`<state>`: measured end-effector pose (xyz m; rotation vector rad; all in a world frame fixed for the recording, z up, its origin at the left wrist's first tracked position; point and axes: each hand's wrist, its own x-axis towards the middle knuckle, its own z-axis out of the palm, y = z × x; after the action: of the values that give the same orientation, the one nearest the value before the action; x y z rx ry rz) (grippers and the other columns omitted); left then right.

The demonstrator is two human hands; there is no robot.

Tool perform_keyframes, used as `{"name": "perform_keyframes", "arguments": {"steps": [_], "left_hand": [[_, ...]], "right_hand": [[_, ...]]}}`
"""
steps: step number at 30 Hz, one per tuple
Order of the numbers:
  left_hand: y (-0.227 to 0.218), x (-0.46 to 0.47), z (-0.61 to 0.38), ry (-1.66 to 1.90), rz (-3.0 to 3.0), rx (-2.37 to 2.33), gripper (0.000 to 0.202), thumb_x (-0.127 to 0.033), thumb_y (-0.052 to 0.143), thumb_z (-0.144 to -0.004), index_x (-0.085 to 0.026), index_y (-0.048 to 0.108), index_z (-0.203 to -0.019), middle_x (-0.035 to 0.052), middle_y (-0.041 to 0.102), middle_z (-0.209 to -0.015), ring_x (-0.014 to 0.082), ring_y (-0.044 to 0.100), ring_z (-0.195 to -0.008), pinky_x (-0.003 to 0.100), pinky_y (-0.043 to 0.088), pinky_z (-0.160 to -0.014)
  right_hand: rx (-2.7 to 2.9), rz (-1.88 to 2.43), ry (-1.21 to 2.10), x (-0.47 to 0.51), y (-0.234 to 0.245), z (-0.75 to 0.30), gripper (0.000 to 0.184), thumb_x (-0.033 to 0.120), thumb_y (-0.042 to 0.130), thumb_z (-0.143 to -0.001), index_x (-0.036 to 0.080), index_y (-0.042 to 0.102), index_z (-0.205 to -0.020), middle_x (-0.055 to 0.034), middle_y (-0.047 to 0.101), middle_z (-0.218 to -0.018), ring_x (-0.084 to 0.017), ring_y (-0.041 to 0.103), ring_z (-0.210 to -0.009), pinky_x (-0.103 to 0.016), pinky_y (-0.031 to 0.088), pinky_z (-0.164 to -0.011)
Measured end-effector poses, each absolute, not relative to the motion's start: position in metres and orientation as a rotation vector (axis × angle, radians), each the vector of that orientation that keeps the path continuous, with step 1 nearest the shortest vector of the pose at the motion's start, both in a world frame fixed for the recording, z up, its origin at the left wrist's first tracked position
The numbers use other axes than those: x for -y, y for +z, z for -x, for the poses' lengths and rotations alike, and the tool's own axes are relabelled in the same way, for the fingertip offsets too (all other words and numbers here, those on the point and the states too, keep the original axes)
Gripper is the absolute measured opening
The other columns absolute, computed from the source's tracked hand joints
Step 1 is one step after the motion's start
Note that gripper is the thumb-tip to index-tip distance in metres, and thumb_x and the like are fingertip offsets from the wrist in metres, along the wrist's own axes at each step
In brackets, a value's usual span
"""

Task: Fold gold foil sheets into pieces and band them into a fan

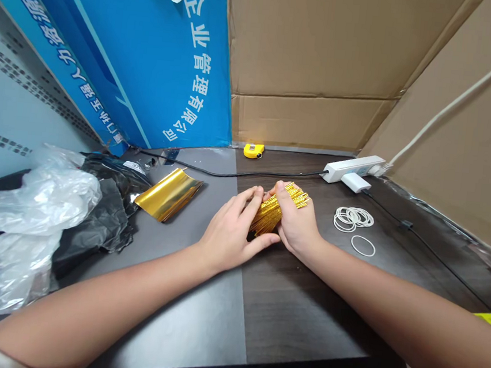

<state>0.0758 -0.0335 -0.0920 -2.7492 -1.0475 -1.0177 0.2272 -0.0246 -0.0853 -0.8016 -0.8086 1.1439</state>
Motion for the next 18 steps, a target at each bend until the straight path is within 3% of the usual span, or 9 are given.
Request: {"name": "perform_keyframes", "arguments": {"steps": [3,7,13,18], "left_hand": [[-0.0894,0.0389,-0.0803,-1.017,2.655,1.053,0.085,-0.051,0.07,-0.087,-0.006,0.035,-0.15,0.0239,0.054,-0.127,0.0347,0.058,-0.117,0.049,0.057,-0.093],[-0.0859,0.0418,-0.0833,-0.949,2.61,1.067,0.062,-0.024,0.064,-0.086,-0.008,0.044,-0.141,0.0175,0.059,-0.112,0.03,0.059,-0.099,0.044,0.057,-0.08],[-0.0851,0.0378,-0.082,-0.983,2.605,1.06,0.029,-0.028,0.065,-0.089,-0.012,0.055,-0.111,0.0114,0.065,-0.098,0.0276,0.061,-0.089,0.042,0.054,-0.076],[-0.0852,0.0371,-0.0819,-1.087,2.607,1.03,0.03,-0.029,0.065,-0.092,-0.014,0.053,-0.114,0.0081,0.064,-0.097,0.0231,0.063,-0.088,0.035,0.054,-0.074]], "right_hand": [[0.784,0.8,1.155,0.0243,-0.0857,-0.2255,0.04,0.054,0.084,-0.071,0.02,0.064,-0.072,0.0022,0.067,-0.067,-0.012,0.063,-0.063,-0.026,0.054,-0.064],[0.746,0.795,1.182,0.0242,-0.0841,-0.2222,0.044,0.056,0.087,-0.066,0.019,0.063,-0.073,-0.0001,0.07,-0.071,-0.015,0.068,-0.067,-0.03,0.057,-0.069],[0.725,0.749,1.207,0.0255,-0.0799,-0.2191,0.048,0.061,0.086,-0.065,0.018,0.065,-0.069,-0.002,0.071,-0.073,-0.02,0.074,-0.086,-0.032,0.059,-0.081],[0.684,0.788,1.245,0.027,-0.0794,-0.2179,0.049,0.06,0.088,-0.062,0.019,0.062,-0.068,-0.0035,0.072,-0.071,-0.021,0.075,-0.087,-0.031,0.06,-0.079]]}}
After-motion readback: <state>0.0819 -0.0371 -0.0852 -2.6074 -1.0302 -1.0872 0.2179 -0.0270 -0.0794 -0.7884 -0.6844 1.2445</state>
